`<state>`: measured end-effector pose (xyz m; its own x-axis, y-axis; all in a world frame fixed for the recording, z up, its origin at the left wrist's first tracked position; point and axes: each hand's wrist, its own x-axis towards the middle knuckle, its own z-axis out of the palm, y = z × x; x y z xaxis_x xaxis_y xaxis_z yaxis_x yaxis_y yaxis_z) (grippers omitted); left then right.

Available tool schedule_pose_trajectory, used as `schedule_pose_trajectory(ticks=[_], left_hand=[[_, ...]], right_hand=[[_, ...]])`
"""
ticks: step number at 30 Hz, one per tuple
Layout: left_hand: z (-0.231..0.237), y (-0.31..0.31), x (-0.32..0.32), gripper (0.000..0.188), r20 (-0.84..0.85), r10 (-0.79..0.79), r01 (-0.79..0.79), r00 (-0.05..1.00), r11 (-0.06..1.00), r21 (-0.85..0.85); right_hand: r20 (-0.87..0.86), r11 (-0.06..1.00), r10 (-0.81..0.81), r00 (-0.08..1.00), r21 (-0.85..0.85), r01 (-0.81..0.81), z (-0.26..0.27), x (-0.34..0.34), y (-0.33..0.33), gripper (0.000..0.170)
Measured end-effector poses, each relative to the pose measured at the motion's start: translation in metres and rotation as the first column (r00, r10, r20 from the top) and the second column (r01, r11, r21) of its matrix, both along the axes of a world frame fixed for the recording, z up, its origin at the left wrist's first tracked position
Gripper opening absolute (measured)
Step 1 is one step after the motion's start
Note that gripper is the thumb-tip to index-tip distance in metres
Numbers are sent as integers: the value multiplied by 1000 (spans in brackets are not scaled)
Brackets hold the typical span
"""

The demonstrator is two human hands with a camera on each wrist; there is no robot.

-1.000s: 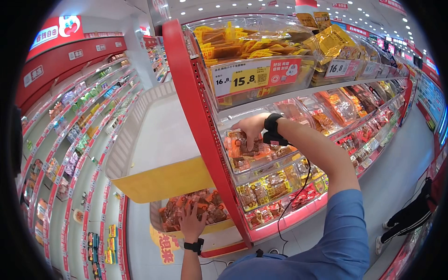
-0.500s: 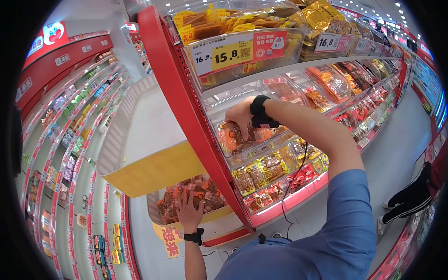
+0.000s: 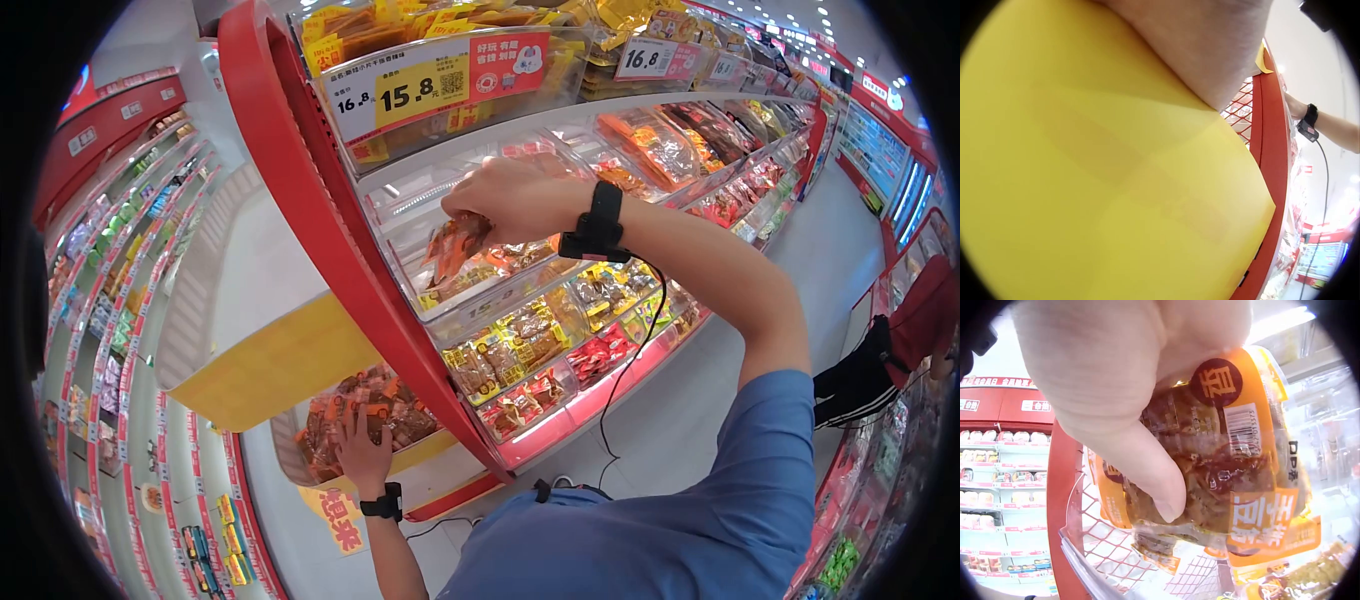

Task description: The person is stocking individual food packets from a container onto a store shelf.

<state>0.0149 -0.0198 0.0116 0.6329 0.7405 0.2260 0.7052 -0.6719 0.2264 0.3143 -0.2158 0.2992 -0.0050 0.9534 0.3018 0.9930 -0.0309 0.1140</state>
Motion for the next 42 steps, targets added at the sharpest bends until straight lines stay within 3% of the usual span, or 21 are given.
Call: schedule_pose_trajectory(ticks=[6,10,14,17,20,23,25,27,29,32,36,37,40,42], left_hand=[[-2,0,-5,59,34,-9,8,999,1000,6],[-5,0,-5,59,98,-22,19,995,999,32],[-4,0,-8,60,144,-67,46,987,989,141],[-3,1,-8,59,183,-68,50,981,994,98],[-2,2,-8,59,194,-82,64,978,994,93],[2,-1,-8,55,207,-93,68,974,990,127],[3,4,-14,52,615,-111,241,781,962,-131],[-4,15,-26,50,861,-10,409,509,882,-232],[-24,33,-38,50,960,109,528,256,816,-234],[-1,31,-47,52,924,374,689,83,648,-324],[9,31,-51,51,938,282,575,202,741,-347],[12,30,-51,48,948,205,561,242,768,-309],[36,17,-52,43,878,14,451,478,854,-259],[38,15,-41,41,794,-172,474,583,866,-160]], right_hand=[[344,992,38,938,102,-78,1,3,-30,14],[428,979,51,902,159,-131,12,-21,-50,10],[394,964,84,915,201,-175,29,-61,-71,14],[273,937,208,939,220,-272,25,-94,-76,15],[170,852,434,885,241,-464,-19,-124,-60,13],[71,824,511,857,244,-512,-91,-157,-36,14],[-29,820,520,854,297,-489,-131,-173,-13,14],[-73,823,490,869,368,-433,-159,-184,15,14],[-90,822,439,894,443,-358,-179,-191,42,15],[-136,833,274,952,529,-164,-210,-191,80,16],[-367,909,-55,929,366,198,-272,-194,116,35],[-441,931,-98,892,276,239,-288,-192,120,47],[-428,936,-106,898,263,236,-297,-185,121,52],[-515,955,-78,854,206,212,-299,-187,114,54]])
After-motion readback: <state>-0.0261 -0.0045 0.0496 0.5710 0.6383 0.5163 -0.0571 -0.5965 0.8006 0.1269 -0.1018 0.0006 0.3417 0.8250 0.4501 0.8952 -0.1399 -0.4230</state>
